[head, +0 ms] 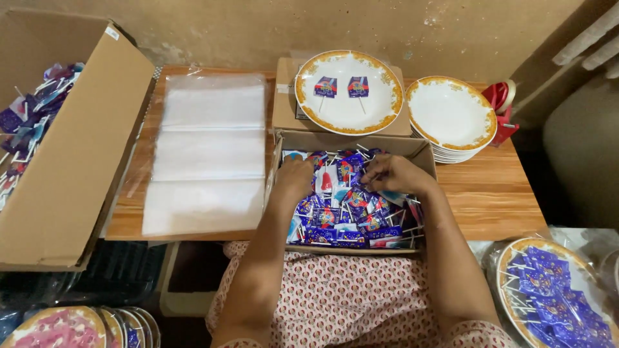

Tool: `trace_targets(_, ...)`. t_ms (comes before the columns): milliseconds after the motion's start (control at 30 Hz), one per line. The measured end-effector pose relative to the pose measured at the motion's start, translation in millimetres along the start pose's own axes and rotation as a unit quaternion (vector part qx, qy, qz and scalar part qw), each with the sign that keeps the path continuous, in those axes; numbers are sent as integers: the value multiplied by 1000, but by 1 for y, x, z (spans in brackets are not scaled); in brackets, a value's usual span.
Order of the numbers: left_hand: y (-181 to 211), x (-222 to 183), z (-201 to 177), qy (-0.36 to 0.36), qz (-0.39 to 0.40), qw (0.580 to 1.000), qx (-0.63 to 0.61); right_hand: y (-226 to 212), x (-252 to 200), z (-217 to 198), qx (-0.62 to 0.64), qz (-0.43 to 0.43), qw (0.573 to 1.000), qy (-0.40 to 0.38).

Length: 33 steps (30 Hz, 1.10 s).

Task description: Arranging individually wrapped lollipops from a box onto decorative plates in a circular pattern.

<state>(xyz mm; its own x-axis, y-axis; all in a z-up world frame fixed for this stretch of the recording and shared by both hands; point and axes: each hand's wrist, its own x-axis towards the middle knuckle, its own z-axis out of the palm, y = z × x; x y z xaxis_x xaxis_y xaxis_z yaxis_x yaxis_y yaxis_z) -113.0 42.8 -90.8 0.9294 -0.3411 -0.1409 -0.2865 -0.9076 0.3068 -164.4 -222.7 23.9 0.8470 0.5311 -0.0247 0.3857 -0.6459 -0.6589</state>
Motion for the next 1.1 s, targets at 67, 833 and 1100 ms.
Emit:
trace_targets(67, 2, -8, -15, 1, 1, 1000, -12, 0, -1, -1, -12, 10, 1000, 1)
trace_targets(833, -4, 3, -9, 197, 26, 976, -95, 58, 5, 14, -158, 40, 954, 252)
trace_targets(1100, -13, 21, 14, 109, 28, 990, -85, 50, 3, 11, -131, -3, 956, 264)
